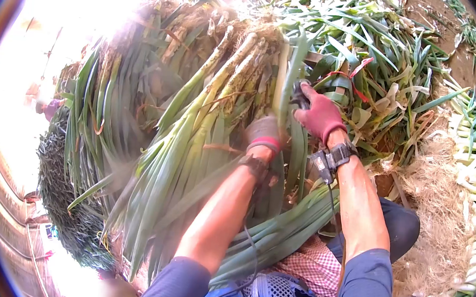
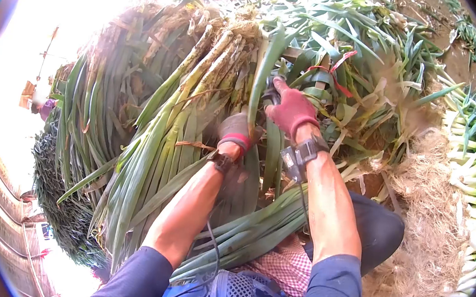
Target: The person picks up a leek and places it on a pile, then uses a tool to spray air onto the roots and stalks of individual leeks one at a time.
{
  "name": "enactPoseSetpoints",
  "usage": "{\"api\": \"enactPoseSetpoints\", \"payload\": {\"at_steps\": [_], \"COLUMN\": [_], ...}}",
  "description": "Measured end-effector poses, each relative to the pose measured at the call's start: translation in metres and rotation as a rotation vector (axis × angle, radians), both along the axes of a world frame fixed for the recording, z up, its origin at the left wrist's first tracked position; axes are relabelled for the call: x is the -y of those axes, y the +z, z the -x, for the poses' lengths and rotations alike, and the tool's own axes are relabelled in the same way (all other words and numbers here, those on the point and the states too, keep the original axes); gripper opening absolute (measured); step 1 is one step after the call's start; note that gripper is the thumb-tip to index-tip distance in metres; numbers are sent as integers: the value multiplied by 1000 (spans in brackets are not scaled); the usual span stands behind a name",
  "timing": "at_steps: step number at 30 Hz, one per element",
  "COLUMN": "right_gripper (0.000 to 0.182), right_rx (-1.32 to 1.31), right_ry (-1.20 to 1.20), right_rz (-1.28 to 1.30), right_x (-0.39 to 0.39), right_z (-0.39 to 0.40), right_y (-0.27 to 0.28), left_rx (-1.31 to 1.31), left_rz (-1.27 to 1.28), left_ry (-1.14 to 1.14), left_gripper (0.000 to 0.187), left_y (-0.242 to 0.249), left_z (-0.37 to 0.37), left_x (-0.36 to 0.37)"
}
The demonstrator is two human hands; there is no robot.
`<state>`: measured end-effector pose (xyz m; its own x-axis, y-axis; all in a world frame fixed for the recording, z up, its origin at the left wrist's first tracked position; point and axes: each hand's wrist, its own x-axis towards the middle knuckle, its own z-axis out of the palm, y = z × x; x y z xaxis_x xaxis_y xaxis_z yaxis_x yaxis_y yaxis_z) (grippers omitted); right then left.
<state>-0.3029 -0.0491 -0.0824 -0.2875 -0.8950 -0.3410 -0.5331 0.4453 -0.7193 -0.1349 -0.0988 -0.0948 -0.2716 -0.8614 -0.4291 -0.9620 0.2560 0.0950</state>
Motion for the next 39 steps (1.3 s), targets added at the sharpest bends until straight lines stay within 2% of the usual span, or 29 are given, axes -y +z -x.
{"api": "enactPoseSetpoints", "payload": {"at_steps": [2,4,5,8,10,12,14,15,16,18,19,20,22,23,26,27,28,30,31,34,35,37,39], "right_gripper": [84,85,85,84,86,82,82,83,83,87,85,85,83,82,80,78,77,81,81,79,80,80,82], "right_rx": [32,-91,8,92,100,97,88,79,74,46,226,226,162,143,115,111,-29,-40,-42,-118,-96,11,122], "right_ry": [-1,-7,-26,-13,-28,-5,66,134,134,-104,-147,-145,37,91,52,11,37,109,109,15,31,68,92], "right_rz": [31,198,55,-48,8,20,-31,-76,-72,45,74,75,219,212,81,166,191,90,23,-53,-50,-1,57], "right_x": [-9,-20,-31,-67,-98,-129,-159,-170,-178,-189,-191,-193,-195,-192,-168,-163,-159,-150,-146,-144,-146,-151,-154], "right_z": [-3,-7,-8,-16,-23,-28,-33,-33,-33,-32,-31,-35,-43,-47,-45,-46,-47,-47,-47,-41,-39,-43,-50], "right_y": [-16,-40,-15,13,14,19,26,29,32,37,48,52,58,56,69,61,49,53,60,48,46,39,34], "left_rx": [21,41,35,-48,-450,-525,-582,-569,-573,-478,-442,-487,-339,-309,-292,-279,-267,-206,-373,-518,-360,-236,-280], "left_rz": [-68,-58,-58,-151,-319,-360,-431,-396,-392,-318,-303,-339,-245,-224,-362,-376,-393,-490,-460,-399,-559,-565,-226], "left_ry": [34,43,45,103,307,339,309,228,226,161,123,75,21,-65,-146,-153,-163,-366,-369,-419,-389,-293,-294], "left_gripper": [52,51,51,44,38,39,42,43,43,42,43,50,52,53,47,47,46,44,42,45,43,37,33], "left_y": [-3,-2,-9,-15,-7,19,30,8,14,23,11,16,25,30,31,19,6,9,3,-15,30,56,51], "left_z": [5,10,9,-1,-14,-21,-34,-45,-46,-48,-52,-51,-39,-34,-30,-26,-20,-7,-14,-30,-32,-45,-68], "left_x": [3,-1,1,-1,-12,-24,-32,-28,-33,-49,-54,-64,-86,-93,-131,-151,-170,-187,-193,-182,-158,-123,-99]}}
